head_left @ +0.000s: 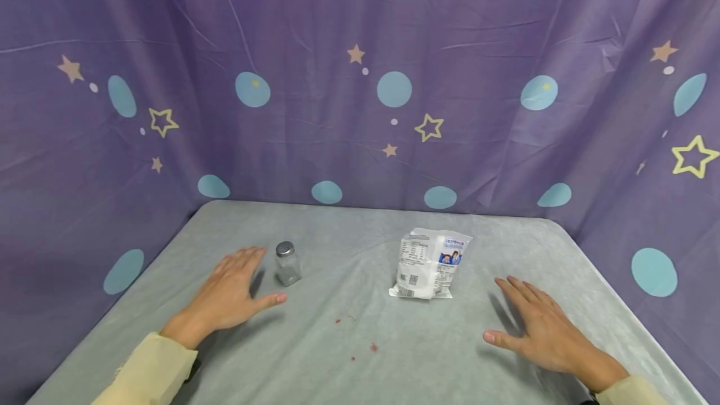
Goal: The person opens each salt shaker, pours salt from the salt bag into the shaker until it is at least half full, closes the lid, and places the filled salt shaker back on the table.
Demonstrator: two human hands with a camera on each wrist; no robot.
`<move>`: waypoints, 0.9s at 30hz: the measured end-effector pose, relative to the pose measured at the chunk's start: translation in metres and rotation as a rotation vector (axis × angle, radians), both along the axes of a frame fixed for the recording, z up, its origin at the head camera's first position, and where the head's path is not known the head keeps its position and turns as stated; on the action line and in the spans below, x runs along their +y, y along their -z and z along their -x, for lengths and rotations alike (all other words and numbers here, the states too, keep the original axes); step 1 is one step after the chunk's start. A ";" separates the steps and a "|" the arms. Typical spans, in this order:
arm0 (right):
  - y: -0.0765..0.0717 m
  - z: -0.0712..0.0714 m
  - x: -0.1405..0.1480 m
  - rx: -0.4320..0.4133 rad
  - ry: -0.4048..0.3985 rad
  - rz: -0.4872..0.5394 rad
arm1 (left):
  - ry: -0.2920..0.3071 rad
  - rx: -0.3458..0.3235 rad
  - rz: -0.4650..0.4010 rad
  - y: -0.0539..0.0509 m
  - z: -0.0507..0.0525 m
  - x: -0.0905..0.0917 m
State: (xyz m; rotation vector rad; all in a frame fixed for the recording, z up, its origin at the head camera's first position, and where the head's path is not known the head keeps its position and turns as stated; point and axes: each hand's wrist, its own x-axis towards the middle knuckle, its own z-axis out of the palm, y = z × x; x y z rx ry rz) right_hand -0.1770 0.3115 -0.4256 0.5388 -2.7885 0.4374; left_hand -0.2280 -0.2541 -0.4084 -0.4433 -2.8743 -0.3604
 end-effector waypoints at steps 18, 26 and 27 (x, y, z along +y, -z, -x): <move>0.001 -0.007 -0.010 0.029 -0.052 0.060 | -0.034 -0.035 -0.075 -0.002 0.007 0.009; 0.001 -0.009 -0.014 0.041 -0.051 0.068 | -0.049 -0.056 -0.123 -0.002 0.010 0.013; 0.001 -0.009 -0.015 0.041 -0.052 0.070 | -0.051 -0.057 -0.129 -0.002 0.010 0.014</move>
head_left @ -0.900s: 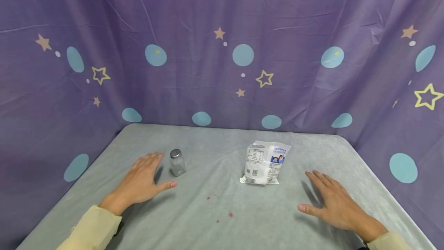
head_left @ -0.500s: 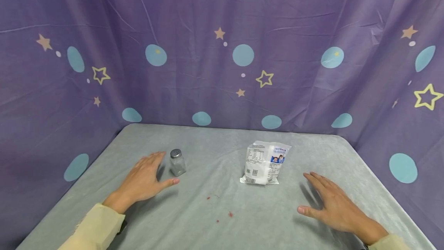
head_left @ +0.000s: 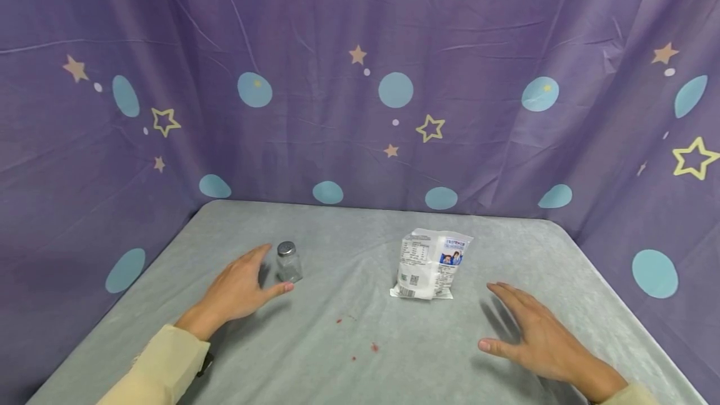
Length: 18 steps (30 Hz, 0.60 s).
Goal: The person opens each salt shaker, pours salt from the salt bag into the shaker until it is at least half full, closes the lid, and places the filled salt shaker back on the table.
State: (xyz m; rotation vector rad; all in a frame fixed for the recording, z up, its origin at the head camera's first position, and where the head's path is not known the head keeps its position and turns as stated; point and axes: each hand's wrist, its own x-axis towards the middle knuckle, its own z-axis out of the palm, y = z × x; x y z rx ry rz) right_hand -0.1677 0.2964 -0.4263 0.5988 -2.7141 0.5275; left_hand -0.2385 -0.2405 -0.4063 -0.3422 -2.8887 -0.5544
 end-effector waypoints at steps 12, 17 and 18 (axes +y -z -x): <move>0.001 -0.003 -0.006 0.005 -0.021 0.026 | -0.022 -0.018 -0.086 -0.002 0.007 0.008; 0.000 -0.004 -0.008 0.008 -0.024 0.029 | -0.023 -0.018 -0.110 -0.002 0.010 0.010; 0.000 -0.004 -0.008 0.007 -0.023 0.029 | -0.025 -0.019 -0.114 -0.002 0.011 0.011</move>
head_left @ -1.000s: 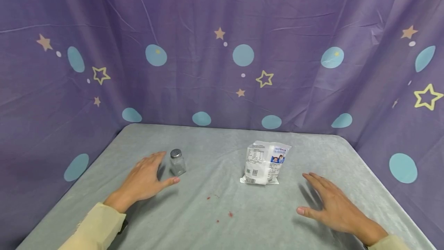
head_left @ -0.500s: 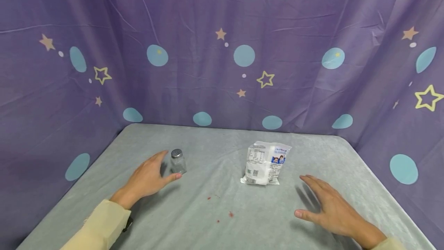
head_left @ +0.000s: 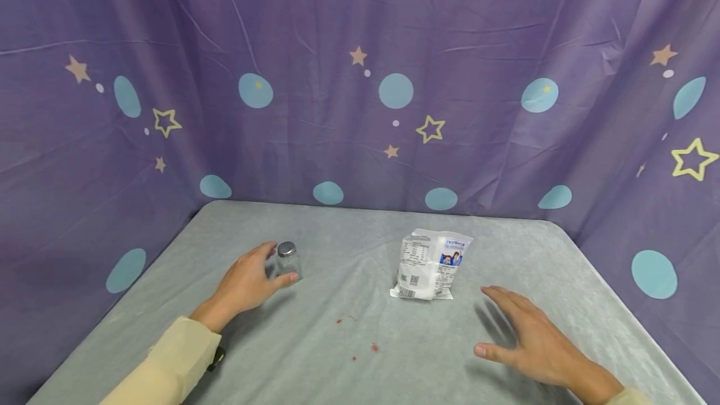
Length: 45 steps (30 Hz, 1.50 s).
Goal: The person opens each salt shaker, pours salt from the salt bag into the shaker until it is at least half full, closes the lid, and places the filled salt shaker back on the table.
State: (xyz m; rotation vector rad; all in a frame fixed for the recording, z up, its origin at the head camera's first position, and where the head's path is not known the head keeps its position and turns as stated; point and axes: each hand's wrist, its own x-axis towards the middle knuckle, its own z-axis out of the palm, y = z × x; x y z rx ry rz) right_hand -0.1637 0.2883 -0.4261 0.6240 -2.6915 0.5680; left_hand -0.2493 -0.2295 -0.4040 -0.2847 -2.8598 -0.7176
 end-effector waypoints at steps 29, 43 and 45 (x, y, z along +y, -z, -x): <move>0.002 -0.006 -0.008 -0.001 -0.029 -0.011 | -0.060 -0.025 -0.025 0.003 0.010 0.011; 0.003 -0.006 -0.009 -0.017 -0.026 -0.012 | -0.045 -0.037 -0.055 0.004 0.011 0.011; 0.003 -0.006 -0.010 -0.015 -0.026 -0.014 | -0.044 -0.038 -0.057 0.004 0.011 0.011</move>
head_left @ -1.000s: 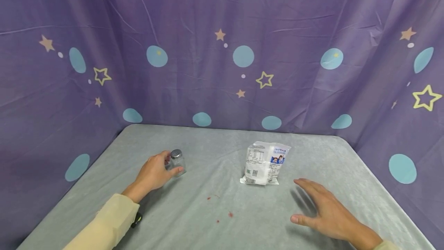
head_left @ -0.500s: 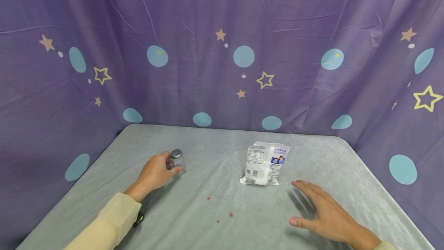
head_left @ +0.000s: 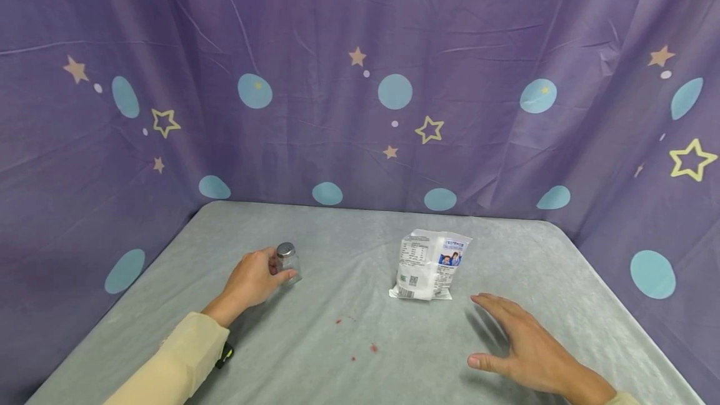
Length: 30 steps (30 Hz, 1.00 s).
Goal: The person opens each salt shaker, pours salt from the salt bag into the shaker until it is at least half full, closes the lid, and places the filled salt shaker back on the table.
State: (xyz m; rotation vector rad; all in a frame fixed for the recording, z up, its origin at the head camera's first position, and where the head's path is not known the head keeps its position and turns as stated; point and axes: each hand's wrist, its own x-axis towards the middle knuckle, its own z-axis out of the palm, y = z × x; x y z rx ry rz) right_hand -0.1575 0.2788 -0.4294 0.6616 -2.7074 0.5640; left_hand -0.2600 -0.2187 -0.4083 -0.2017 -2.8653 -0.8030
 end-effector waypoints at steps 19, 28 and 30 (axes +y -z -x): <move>0.000 -0.002 -0.002 0.011 0.008 -0.018 | 0.028 -0.017 -0.020 -0.002 -0.009 0.005; 0.000 -0.003 -0.002 0.026 0.006 -0.022 | 0.063 0.002 -0.033 -0.002 -0.012 0.009; 0.000 -0.004 -0.002 0.029 0.007 -0.022 | 0.067 0.009 -0.036 -0.001 -0.013 0.010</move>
